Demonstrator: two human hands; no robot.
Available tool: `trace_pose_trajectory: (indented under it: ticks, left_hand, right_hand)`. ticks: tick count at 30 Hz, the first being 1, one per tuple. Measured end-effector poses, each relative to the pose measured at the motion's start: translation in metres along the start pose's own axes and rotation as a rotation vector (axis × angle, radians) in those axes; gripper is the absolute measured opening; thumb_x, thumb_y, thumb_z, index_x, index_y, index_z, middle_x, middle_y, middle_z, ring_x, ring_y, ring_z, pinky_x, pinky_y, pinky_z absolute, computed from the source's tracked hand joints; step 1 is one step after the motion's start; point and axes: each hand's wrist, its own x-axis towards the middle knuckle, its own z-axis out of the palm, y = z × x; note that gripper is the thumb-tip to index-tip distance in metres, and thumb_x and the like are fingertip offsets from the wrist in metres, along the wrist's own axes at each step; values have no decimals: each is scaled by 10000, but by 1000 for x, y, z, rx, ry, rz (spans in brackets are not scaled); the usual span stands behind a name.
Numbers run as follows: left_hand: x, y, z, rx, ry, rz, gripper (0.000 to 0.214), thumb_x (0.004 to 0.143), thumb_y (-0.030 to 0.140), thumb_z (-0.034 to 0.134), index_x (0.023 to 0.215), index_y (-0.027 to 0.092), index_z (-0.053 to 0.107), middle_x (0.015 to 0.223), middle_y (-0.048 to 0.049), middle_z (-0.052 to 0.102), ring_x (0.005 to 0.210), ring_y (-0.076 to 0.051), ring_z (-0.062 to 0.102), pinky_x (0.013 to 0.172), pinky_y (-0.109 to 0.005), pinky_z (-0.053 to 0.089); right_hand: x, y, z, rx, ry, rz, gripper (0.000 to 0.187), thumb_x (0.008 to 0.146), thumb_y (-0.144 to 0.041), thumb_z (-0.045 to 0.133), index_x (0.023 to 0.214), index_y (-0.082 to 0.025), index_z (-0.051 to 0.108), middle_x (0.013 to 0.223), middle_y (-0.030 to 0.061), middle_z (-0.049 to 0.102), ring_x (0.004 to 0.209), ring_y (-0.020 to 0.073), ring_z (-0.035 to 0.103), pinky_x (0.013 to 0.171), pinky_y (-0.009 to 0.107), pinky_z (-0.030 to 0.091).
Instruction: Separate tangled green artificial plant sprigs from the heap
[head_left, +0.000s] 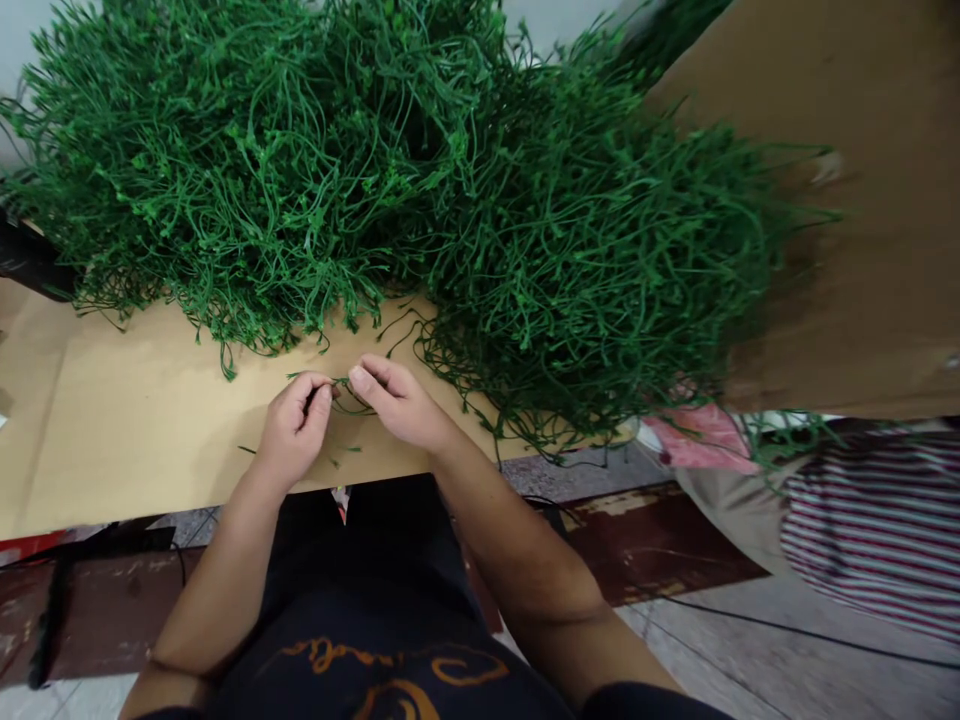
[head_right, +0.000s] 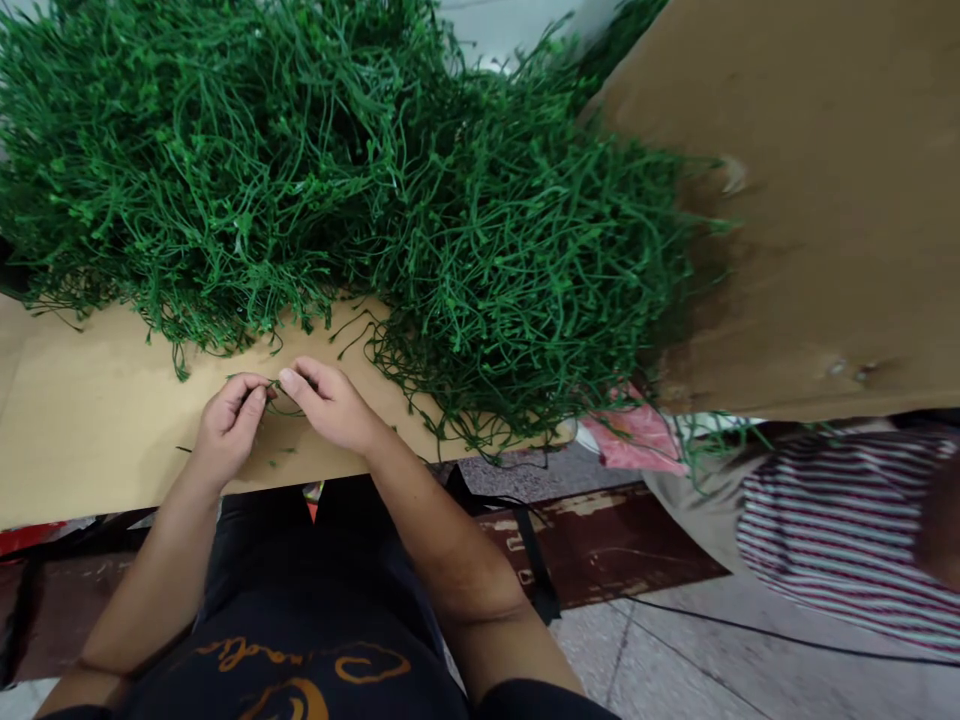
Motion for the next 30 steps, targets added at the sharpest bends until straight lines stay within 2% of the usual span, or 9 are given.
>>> trace_pose_trajectory:
  ticks: [4,12,17,19,21,24,27,28,30]
  left_hand:
    - [3,2,6,-187,-118,-99,259,833,409,500,742,167,510,655,20,446,636,-107,414,600,-229,359]
    - [5,-4,8,-629,-84,-222,334,787,428,568,606,158,492,596,19,413,614,-107,392,596,-244,322]
    - [1,4,-4,-1085,41,-121,405,760,407,584,519,172,358,518,28,304,542,-109,346,559,-259,321]
    - [-1,6,-6,-1202,49,-112,414,789,385,555,520,171,325,517,32,271,530,-106,323,552,-254,314]
    - [-2,5,-4,-1134,1,-163,376,803,377,550,538,170,380,528,30,310,540,-105,336,550,-249,301]
    - [-3,-1,4,-867,-78,-232,324,793,413,576,603,161,501,585,16,428,585,-102,390,575,-250,302]
    - [-3,-6,9,-670,-142,-254,322,769,470,593,680,161,562,657,8,508,644,-103,440,641,-244,336]
    - [-2,-7,10,-637,-151,-258,334,764,492,587,704,164,570,676,5,524,664,-107,454,659,-243,346]
    - [-1,-6,11,-592,-148,-266,363,763,531,563,741,169,573,704,-3,545,692,-116,470,673,-245,360]
  right_hand:
    - [0,-1,2,156,-2,33,466,798,-625,434,642,-190,367,585,-54,301,531,62,285,501,225,275]
    - [1,1,15,407,-26,73,446,775,-553,541,575,-178,403,527,-55,336,493,56,308,495,224,288]
    - [7,0,15,745,117,49,507,776,-506,555,535,-187,244,514,-59,229,489,67,312,481,222,311]
    - [7,-5,10,757,209,-8,501,812,-467,519,537,-185,208,515,-58,193,488,69,309,484,220,319]
    - [4,-14,1,600,265,-91,445,846,-407,488,535,-186,259,513,-54,230,496,74,347,504,230,339]
    - [-1,-36,-32,80,392,-284,356,877,-350,464,566,-184,412,559,-24,399,555,92,439,565,267,373]
    - [-3,-60,-92,-562,726,-428,352,881,-392,444,616,-174,524,635,22,501,643,127,493,666,331,396]
    - [-5,-67,-112,-761,836,-403,351,872,-431,440,686,-165,575,702,52,531,725,161,522,729,376,399]
    - [-8,-76,-141,-1009,897,-345,417,814,-477,522,1033,-130,595,1044,150,540,1046,296,477,910,519,306]
